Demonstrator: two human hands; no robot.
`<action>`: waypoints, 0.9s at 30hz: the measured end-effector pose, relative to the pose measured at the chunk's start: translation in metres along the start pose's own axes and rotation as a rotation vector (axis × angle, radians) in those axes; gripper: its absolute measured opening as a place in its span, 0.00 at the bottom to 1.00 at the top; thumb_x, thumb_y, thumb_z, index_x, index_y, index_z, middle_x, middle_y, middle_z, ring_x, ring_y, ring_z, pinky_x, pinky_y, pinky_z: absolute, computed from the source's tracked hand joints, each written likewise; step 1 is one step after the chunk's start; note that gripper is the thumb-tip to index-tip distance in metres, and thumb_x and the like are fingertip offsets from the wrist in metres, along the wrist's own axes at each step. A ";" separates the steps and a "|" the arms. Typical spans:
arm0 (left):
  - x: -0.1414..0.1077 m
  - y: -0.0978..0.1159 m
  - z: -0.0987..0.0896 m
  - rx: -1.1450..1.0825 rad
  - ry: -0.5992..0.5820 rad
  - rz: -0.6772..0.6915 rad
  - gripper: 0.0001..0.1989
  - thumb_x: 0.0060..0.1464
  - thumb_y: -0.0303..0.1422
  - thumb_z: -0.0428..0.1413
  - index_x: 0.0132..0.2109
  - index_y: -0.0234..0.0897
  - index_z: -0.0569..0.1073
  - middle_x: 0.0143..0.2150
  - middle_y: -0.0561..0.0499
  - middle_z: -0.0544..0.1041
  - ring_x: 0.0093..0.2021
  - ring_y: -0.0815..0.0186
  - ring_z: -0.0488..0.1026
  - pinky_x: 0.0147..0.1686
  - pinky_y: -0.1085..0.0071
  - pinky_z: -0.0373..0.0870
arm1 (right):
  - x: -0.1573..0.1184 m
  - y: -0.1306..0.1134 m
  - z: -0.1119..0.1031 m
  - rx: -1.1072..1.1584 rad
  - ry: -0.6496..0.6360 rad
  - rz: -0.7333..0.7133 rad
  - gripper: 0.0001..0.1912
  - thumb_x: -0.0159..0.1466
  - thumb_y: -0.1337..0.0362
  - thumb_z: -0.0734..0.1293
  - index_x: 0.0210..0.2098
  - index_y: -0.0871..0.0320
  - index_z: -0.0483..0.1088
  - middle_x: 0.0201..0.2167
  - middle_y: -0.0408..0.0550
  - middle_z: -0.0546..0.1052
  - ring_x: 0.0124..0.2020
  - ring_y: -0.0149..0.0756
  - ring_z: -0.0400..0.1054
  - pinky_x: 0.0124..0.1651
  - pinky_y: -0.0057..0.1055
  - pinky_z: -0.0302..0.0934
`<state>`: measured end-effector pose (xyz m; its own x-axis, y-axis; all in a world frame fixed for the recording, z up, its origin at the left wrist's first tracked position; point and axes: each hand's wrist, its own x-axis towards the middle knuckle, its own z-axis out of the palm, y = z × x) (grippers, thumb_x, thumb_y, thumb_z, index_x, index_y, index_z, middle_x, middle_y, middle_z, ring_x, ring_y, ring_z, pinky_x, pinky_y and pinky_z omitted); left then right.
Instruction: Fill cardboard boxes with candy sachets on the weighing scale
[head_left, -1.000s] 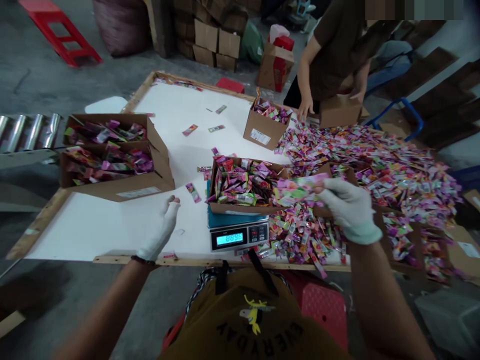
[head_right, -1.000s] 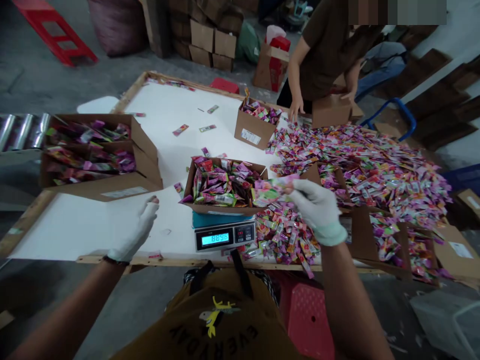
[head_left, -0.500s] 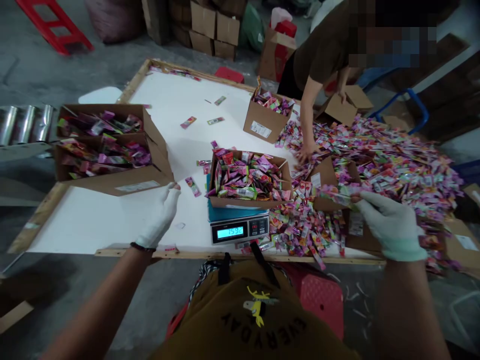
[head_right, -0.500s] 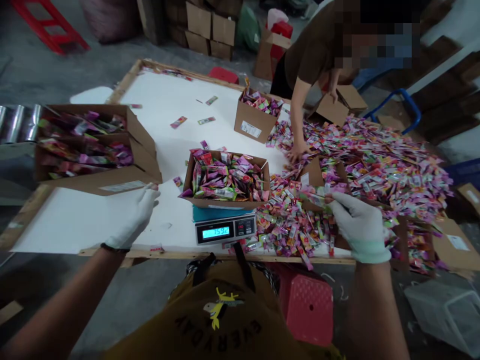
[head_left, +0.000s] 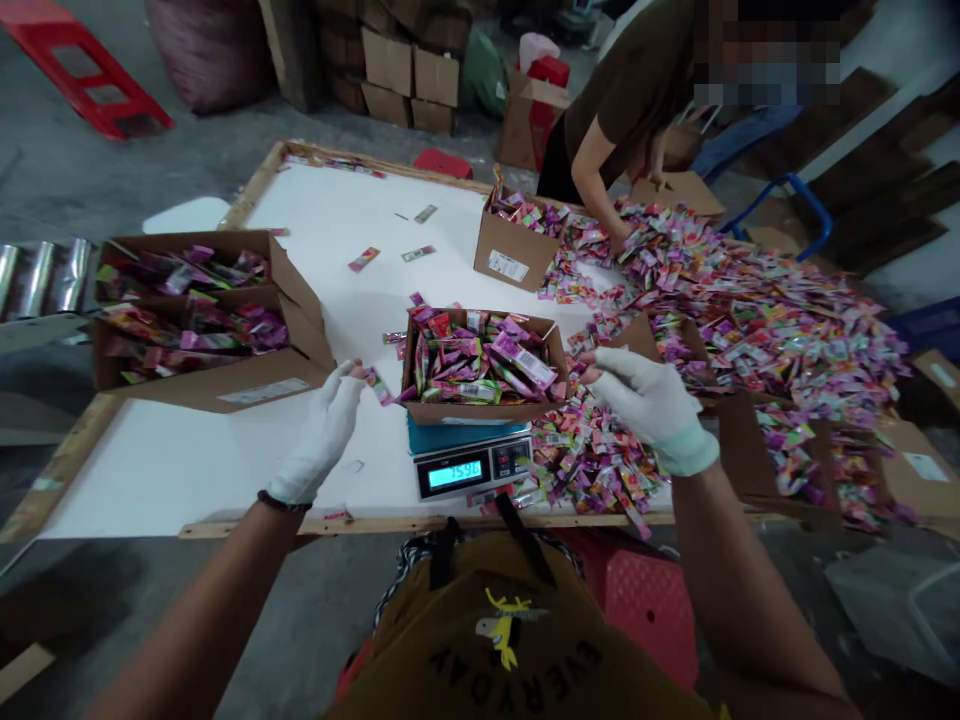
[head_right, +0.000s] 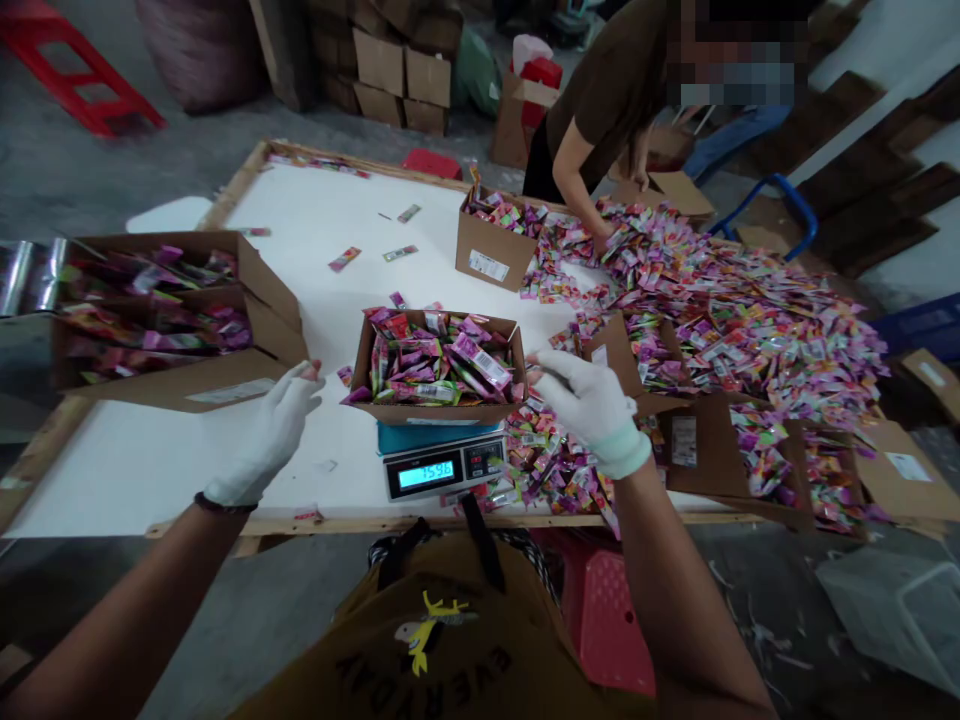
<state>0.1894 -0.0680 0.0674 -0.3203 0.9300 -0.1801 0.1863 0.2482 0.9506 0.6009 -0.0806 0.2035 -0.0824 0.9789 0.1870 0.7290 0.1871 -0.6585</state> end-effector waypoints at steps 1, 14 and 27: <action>-0.004 -0.014 -0.004 -0.002 0.015 -0.045 0.34 0.57 0.55 0.55 0.61 0.35 0.75 0.60 0.39 0.77 0.61 0.49 0.73 0.62 0.54 0.71 | -0.006 0.019 -0.003 -0.023 0.002 0.064 0.20 0.68 0.52 0.68 0.50 0.58 0.83 0.36 0.50 0.85 0.38 0.42 0.80 0.44 0.36 0.74; -0.106 -0.110 -0.026 0.165 -0.016 -0.438 0.28 0.48 0.53 0.57 0.48 0.37 0.77 0.48 0.41 0.80 0.51 0.50 0.76 0.47 0.59 0.77 | -0.153 0.144 0.181 -0.391 -0.786 0.752 0.22 0.60 0.66 0.75 0.54 0.58 0.77 0.54 0.57 0.78 0.45 0.43 0.79 0.50 0.39 0.70; -0.027 -0.057 -0.008 -0.050 0.058 -0.315 0.32 0.45 0.51 0.59 0.54 0.37 0.76 0.64 0.40 0.75 0.64 0.48 0.72 0.61 0.55 0.71 | -0.062 0.122 0.009 -0.099 -0.175 0.441 0.11 0.69 0.55 0.65 0.38 0.56 0.72 0.30 0.44 0.75 0.32 0.37 0.71 0.37 0.31 0.66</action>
<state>0.1800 -0.1095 0.0198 -0.4079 0.7923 -0.4537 0.0247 0.5064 0.8620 0.6891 -0.1178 0.1047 0.1420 0.9638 -0.2258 0.7804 -0.2493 -0.5734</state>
